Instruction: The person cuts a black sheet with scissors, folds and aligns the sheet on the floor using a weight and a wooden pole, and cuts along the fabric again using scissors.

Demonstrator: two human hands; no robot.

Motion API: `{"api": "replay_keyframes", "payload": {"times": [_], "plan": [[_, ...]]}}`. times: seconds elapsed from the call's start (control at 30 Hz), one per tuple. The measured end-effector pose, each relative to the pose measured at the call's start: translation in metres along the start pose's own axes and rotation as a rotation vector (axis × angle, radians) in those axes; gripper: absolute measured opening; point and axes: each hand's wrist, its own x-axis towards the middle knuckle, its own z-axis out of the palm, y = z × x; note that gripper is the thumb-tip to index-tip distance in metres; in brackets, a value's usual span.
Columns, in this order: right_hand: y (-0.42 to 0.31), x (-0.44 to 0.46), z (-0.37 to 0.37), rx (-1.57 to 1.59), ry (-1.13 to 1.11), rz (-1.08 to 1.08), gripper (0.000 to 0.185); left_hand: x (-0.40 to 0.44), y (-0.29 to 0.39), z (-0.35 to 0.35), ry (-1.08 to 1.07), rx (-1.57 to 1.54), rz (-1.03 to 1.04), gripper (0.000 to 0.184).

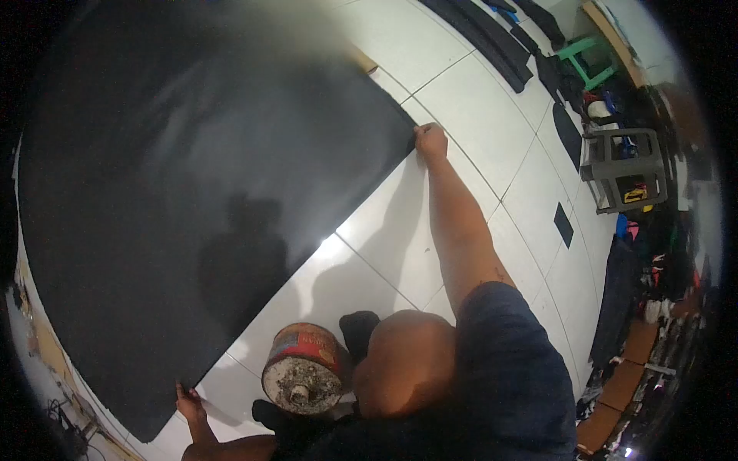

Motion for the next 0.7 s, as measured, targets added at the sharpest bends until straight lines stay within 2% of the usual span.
{"api": "replay_keyframes", "payload": {"times": [0.17, 0.27, 0.33, 0.37, 0.4, 0.43, 0.5, 0.53, 0.6, 0.63, 0.7], "plan": [[-0.004, 0.002, -0.003, -0.012, -0.005, 0.015, 0.036, -0.009, 0.006, 0.01, 0.008, -0.043, 0.024, 0.021], [-0.007, 0.001, -0.005, 0.044, -0.096, 0.07, 0.036, -0.001, 0.001, 0.003, -0.009, -0.053, 0.036, 0.021], [0.002, 0.003, 0.003, -0.02, -0.018, -0.014, 0.039, 0.007, -0.002, -0.003, 0.018, -0.029, -0.015, 0.018], [0.011, 0.008, 0.011, -0.065, 0.009, -0.012, 0.047, 0.0, -0.003, 0.003, 0.072, -0.051, 0.024, 0.016], [0.004, -0.002, 0.016, -0.081, 0.143, 0.09, 0.048, -0.008, 0.006, 0.009, 0.096, -0.071, -0.037, 0.018], [-0.019, -0.029, 0.007, -0.094, 0.199, 0.09, 0.054, 0.005, -0.002, -0.001, 0.032, -0.026, 0.026, 0.022], [-0.037, -0.081, 0.011, -0.221, 0.232, -0.358, 0.045, -0.003, 0.005, 0.006, 0.083, -0.069, -0.088, 0.028], [-0.044, -0.115, 0.014, -0.175, 0.134, -0.662, 0.039, -0.005, 0.004, 0.007, 0.075, -0.079, -0.065, 0.034], [-0.072, -0.201, 0.012, -0.175, -0.145, -0.903, 0.036, -0.008, 0.001, 0.009, 0.058, -0.098, -0.02, 0.052], [-0.075, -0.239, 0.014, -0.185, -0.223, -1.053, 0.04, -0.006, -0.003, 0.008, 0.077, -0.093, -0.031, 0.049], [-0.08, -0.292, 0.013, -0.202, -0.389, -1.19, 0.046, -0.019, 0.008, 0.019, 0.056, -0.102, -0.007, 0.046]]}}
